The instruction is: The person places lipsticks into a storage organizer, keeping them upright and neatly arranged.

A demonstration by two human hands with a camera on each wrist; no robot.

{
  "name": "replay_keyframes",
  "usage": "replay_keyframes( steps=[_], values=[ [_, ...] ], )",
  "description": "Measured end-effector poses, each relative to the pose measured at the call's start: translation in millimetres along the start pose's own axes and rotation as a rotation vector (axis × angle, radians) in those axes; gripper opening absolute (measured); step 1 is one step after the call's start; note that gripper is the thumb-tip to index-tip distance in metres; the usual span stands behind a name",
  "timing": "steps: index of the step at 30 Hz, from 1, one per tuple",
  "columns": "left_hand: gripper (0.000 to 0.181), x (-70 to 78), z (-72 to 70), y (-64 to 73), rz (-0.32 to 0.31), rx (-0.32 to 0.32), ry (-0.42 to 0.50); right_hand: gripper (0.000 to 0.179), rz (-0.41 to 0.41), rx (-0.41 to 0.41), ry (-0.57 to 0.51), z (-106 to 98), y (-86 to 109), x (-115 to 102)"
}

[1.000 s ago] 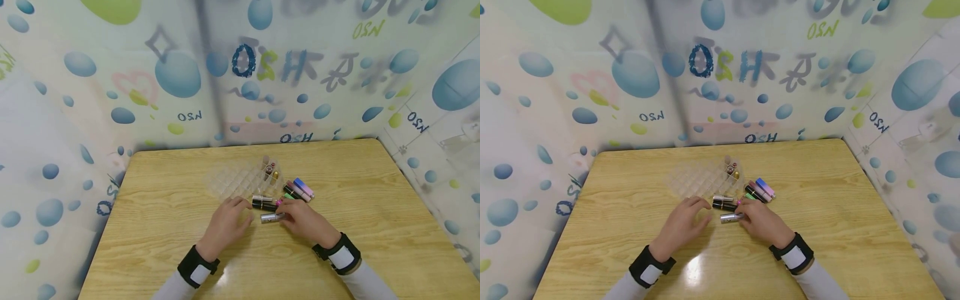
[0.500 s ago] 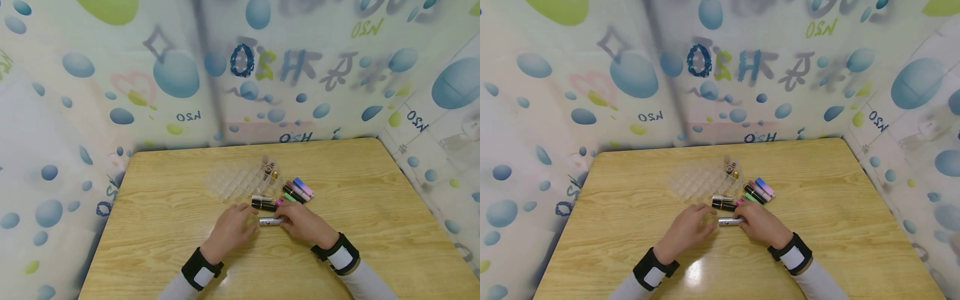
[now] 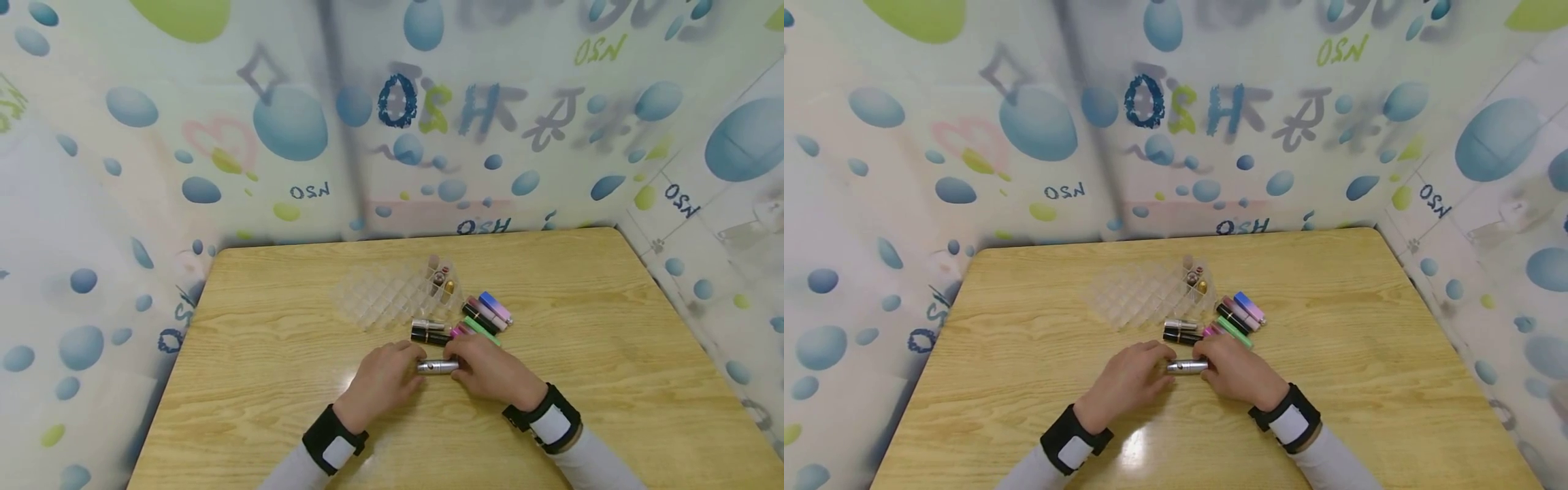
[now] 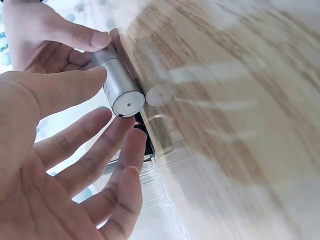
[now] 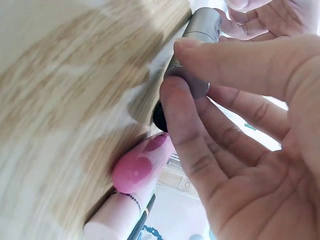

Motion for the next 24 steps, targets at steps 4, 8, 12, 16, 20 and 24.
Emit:
replay_keyframes(
  steps=[4, 8, 12, 16, 20, 24],
  values=[
    [0.026, -0.1, -0.5, -0.4, -0.012, -0.023, 0.003, 0.016, -0.012, 0.0, -0.001, -0.5, 0.1, -0.5],
    [0.024, 0.0, -2.5, -0.5, -0.018, -0.036, 0.013, 0.016, -0.01, -0.005, -0.013, -2.4, 0.1, -1.7],
    [0.022, -0.6, -3.7, -0.6, -0.018, -0.032, 0.024, 0.016, -0.018, -0.003, -0.031, -4.0, 0.2, -3.3],
    [0.02, -2.1, -3.6, -0.1, -0.017, -0.025, 0.051, 0.016, -0.023, -0.005, -0.056, -5.3, 0.8, -4.5],
    [0.018, -2.7, -4.0, 0.5, -0.017, -0.025, 0.07, 0.016, -0.033, 0.003, -0.066, -6.4, 1.9, -4.0],
    [0.018, -2.4, -5.9, 0.0, -0.024, -0.033, 0.076, 0.018, -0.047, 0.034, -0.068, -8.9, 2.3, -4.2]
  ],
)
Point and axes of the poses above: each hand's wrist, its own y-axis away from the middle knuckle, its own z-axis out of the palm, x = y × z, the point moved 1 cm from there along -y, towards the middle knuckle, and after that the axes turned 3 degrees about -y, right-handed, at the moved point
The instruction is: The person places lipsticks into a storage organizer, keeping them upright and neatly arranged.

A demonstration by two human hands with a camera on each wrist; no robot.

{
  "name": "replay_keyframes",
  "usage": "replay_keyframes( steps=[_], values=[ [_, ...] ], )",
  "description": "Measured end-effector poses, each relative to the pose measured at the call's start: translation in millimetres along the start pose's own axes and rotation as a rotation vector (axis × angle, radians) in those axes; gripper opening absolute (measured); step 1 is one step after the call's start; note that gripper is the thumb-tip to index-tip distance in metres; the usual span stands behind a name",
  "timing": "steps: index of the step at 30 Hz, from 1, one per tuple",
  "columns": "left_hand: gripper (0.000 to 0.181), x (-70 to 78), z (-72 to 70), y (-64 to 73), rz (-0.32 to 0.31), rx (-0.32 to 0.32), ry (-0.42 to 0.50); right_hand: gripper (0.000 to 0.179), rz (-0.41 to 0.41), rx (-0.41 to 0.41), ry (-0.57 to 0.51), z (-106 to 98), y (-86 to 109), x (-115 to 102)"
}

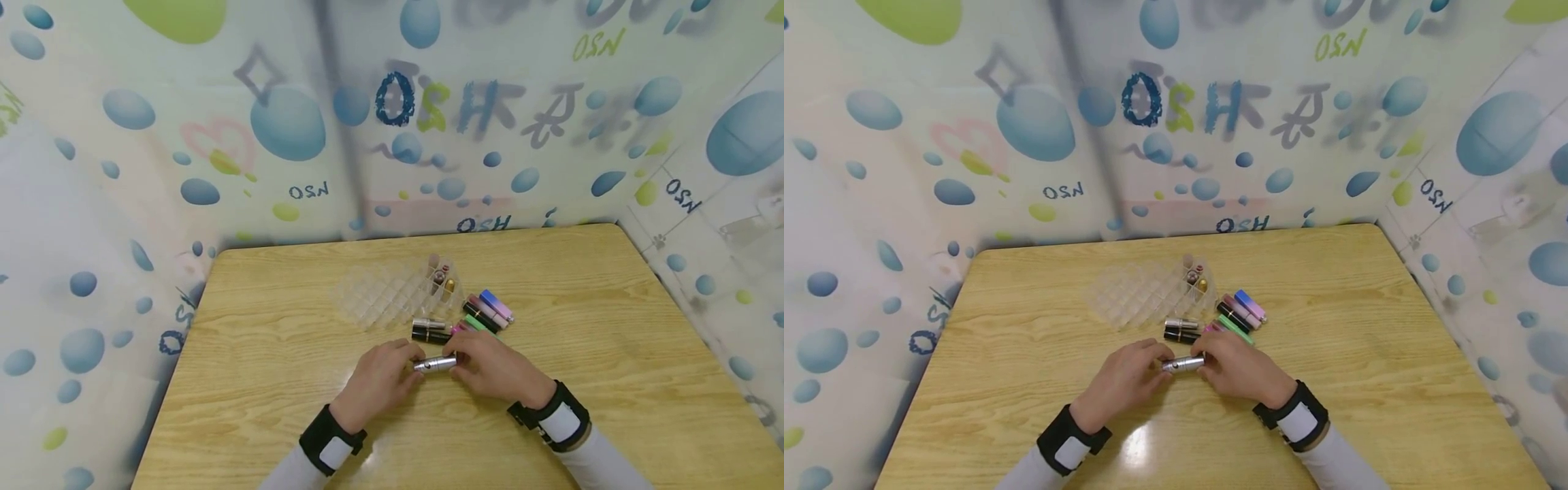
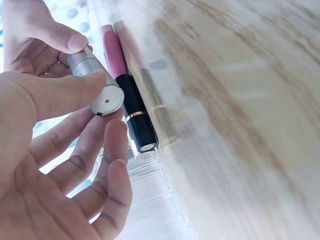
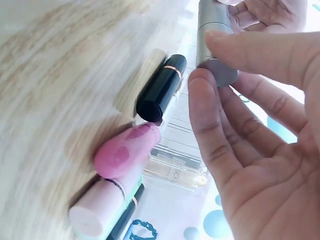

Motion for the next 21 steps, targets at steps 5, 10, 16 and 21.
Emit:
replay_keyframes(
  steps=[5, 10, 16, 21],
  values=[
    [0.02, 1.0, -1.7, -0.8, -0.009, -0.013, 0.006, 0.017, -0.002, 0.019, -0.023, -4.7, 0.5, -3.3],
    [0.02, 2.1, -2.3, -1.6, -0.005, -0.022, 0.015, 0.017, -0.021, 0.037, -0.033, -9.4, 0.2, -7.2],
    [0.021, 1.1, -0.7, -0.7, 0.005, -0.016, 0.006, 0.018, -0.055, 0.049, -0.067, -10.7, -3.3, -9.9],
    [0.021, 0.4, 0.7, -1.0, 0.014, -0.006, 0.012, 0.022, -0.079, 0.057, -0.109, -12.1, -5.4, -12.0]
  ],
)
Point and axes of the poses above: each hand's wrist, its own y-axis away from the middle knuckle, its own z-axis out of the palm, x = y × z, the point moved 1 cm from there along -y, towards the middle knuckle, and after that the axes turned 3 degrees about -y, right-handed, at the moved point
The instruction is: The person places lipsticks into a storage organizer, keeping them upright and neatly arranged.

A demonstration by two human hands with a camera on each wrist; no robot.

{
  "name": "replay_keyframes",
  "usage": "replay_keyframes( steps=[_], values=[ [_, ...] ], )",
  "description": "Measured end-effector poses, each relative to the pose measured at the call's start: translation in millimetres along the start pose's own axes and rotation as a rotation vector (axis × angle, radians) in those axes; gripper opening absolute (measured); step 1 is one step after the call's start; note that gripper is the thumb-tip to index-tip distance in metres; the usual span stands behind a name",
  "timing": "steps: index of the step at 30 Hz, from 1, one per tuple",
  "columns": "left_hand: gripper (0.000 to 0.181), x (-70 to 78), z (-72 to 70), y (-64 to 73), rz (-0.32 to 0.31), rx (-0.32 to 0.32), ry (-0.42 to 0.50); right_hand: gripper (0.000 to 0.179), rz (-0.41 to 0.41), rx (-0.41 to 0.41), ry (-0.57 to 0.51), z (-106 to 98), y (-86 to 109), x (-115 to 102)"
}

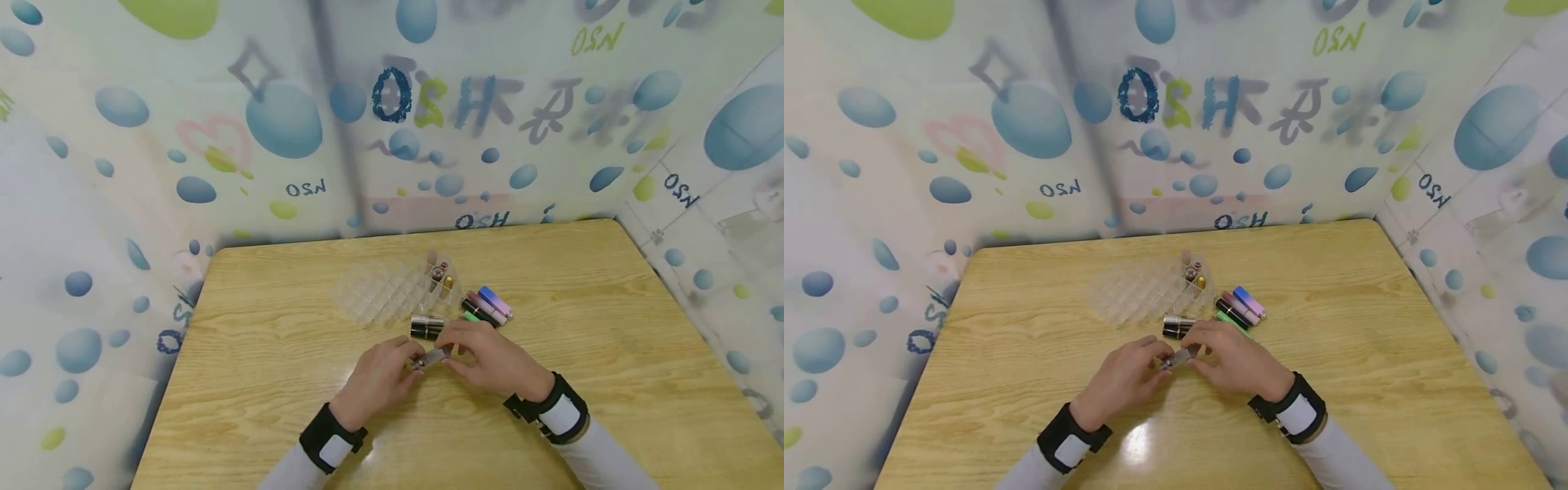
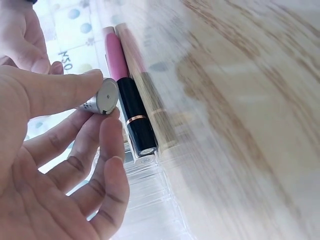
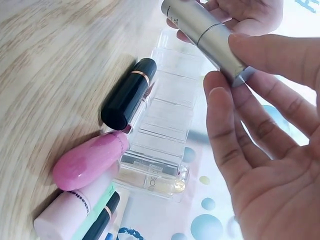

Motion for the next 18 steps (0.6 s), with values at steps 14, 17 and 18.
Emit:
replay_keyframes(
  steps=[14, 17, 18],
  values=[
    [0.026, 3.7, -3.1, -2.1, 0.006, 0.009, 0.07, 0.025, -0.191, 0.121, -0.061, 1.7, -8.3, -6.9],
    [0.03, 3.5, -2.6, -2.3, 0.019, 0.023, 0.074, 0.023, -0.236, 0.147, -0.043, 4.1, -11.1, -10.6],
    [0.032, 3.4, -2.6, -2.5, 0.023, 0.029, 0.076, 0.022, -0.249, 0.157, -0.031, 4.8, -12.2, -11.6]
  ],
)
Point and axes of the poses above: each hand's wrist, its own y-axis away from the middle knuckle, its own z-axis out of the palm, x = y × z, the point moved 1 cm from there along -y, towards the middle knuckle, and after that the axes turned 3 degrees about -y, right-handed, at the moved point
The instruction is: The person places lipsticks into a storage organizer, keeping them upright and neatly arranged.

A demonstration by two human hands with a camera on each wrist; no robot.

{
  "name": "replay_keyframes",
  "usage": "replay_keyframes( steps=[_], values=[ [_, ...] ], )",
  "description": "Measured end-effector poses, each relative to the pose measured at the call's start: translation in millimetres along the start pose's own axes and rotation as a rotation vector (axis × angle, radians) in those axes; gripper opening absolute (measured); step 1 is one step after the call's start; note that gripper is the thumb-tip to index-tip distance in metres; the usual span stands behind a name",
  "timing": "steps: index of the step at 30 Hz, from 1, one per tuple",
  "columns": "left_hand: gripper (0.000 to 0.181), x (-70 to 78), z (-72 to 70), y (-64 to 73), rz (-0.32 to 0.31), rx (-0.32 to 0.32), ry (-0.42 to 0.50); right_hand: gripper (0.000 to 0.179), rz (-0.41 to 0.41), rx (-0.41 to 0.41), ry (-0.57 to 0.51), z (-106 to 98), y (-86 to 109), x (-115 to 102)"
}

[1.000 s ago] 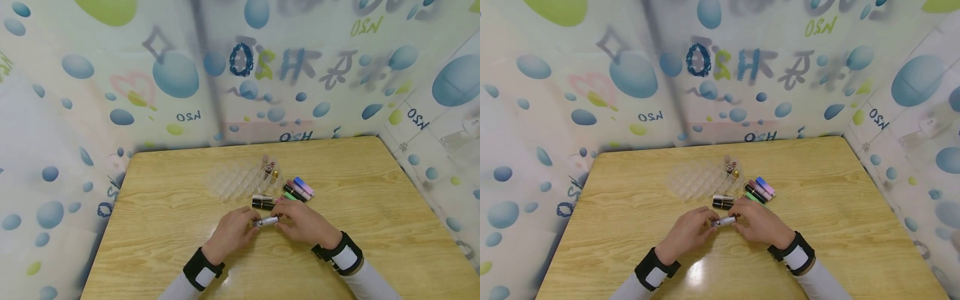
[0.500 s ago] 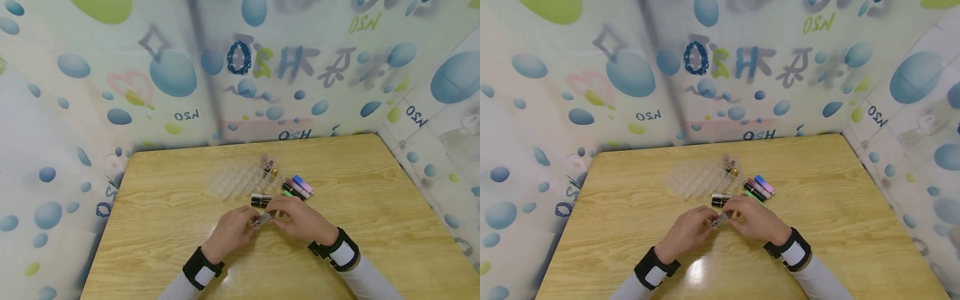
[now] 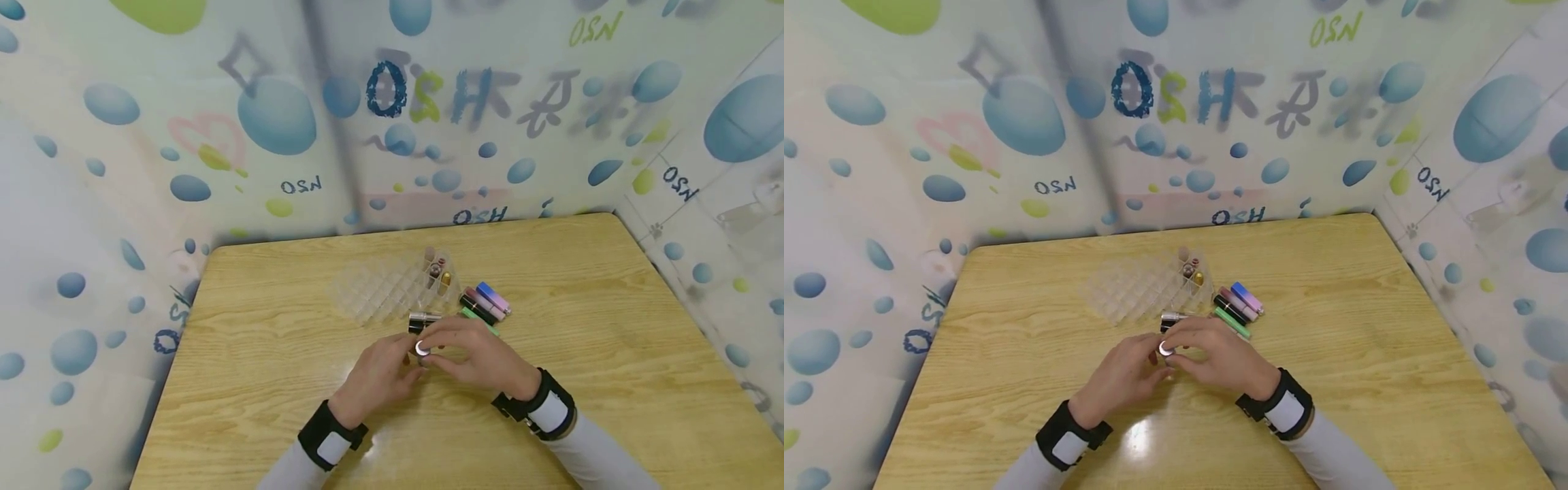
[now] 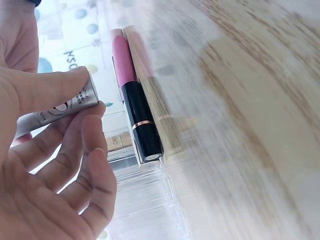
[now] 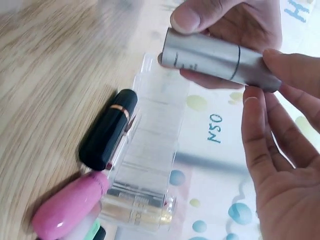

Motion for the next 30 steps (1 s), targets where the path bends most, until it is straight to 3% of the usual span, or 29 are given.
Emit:
replay_keyframes(
  steps=[6, 15, 23, 30],
  values=[
    [0.04, -0.2, -2.3, 0.3, 0.01, 0.025, 0.003, 0.018, -0.054, 0.044, 0.005, 2.8, -6.6, -1.8],
    [0.032, -2.5, -5.7, 0.9, 0.008, 0.065, -0.014, 0.017, -0.073, 0.092, 0.017, -1.3, -7.8, -1.4],
    [0.029, -10.1, -13.0, 3.2, -0.053, 0.063, -0.038, 0.017, -0.051, 0.113, 0.039, -6.8, -8.5, 1.3],
    [0.029, -22.8, -22.5, 5.4, -0.08, 0.16, -0.069, 0.018, -0.025, 0.121, 0.063, -9.5, -9.3, 4.4]
  ],
)
Point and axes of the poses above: each hand's wrist, its own y-axis away from the middle knuckle, its own z-axis out of the palm, x = y × z, the point moved 1 cm from there along -y, towards the middle knuckle, and after that the axes turned 3 degrees about -y, right-handed, at the moved point
